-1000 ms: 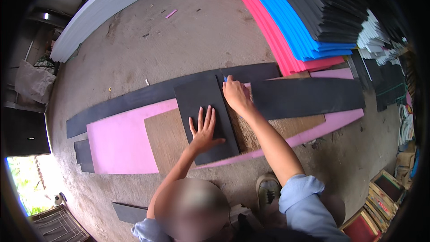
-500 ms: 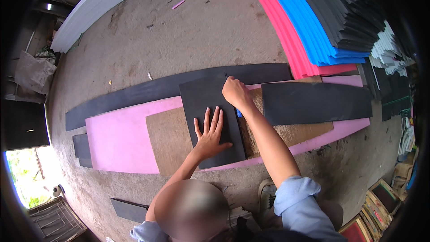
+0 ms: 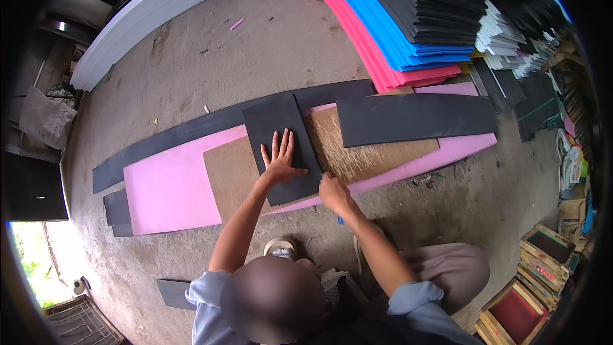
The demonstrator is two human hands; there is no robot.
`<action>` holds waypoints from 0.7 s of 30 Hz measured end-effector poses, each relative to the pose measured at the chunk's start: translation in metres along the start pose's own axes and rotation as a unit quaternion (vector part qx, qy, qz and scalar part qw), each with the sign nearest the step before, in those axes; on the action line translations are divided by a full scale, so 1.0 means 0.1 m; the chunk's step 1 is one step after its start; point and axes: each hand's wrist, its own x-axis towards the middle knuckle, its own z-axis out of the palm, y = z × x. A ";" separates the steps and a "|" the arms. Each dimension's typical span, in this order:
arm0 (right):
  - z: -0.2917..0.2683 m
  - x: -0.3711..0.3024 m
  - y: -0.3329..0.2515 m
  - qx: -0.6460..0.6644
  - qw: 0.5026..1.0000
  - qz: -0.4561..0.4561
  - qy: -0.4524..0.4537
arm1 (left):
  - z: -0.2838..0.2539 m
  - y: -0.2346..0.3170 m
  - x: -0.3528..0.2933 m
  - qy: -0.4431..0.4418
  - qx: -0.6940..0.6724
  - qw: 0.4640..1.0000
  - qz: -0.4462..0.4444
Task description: The person sits on the floor and uses a utility knife to cut black foam sheets into rectangular pieces. They repeatedly align the foam on a pink mat, score the material, and separate the cut sections, stacking the finished pieces nearby.
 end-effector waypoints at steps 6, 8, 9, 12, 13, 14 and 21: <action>0.49 -0.64 0.37 -0.023 0.998 -0.010 0.062 | 0.01 0.02 -0.05 0.016 -0.015 1.000 0.011; 0.58 -0.67 0.42 -0.010 0.996 -0.012 0.083 | 0.01 0.02 -0.06 0.011 -0.024 1.000 0.009; 0.60 -0.68 0.41 -0.005 0.996 -0.011 0.089 | 0.01 0.00 -0.06 0.012 -0.023 1.000 0.007; 0.68 -0.67 0.47 -0.004 0.994 -0.012 0.111 | 0.03 0.01 -0.06 0.020 -0.027 0.999 0.010; 0.70 -0.66 0.50 -0.006 0.993 -0.013 0.118 | 0.03 0.02 -0.06 0.024 -0.029 0.999 0.012; 0.71 -0.65 0.51 -0.003 0.993 -0.018 0.116 | 0.04 0.01 -0.05 0.027 -0.031 0.999 0.015; 0.41 -0.54 0.58 0.035 0.994 -0.058 0.091 | 0.05 -0.03 0.00 0.042 -0.035 0.998 0.030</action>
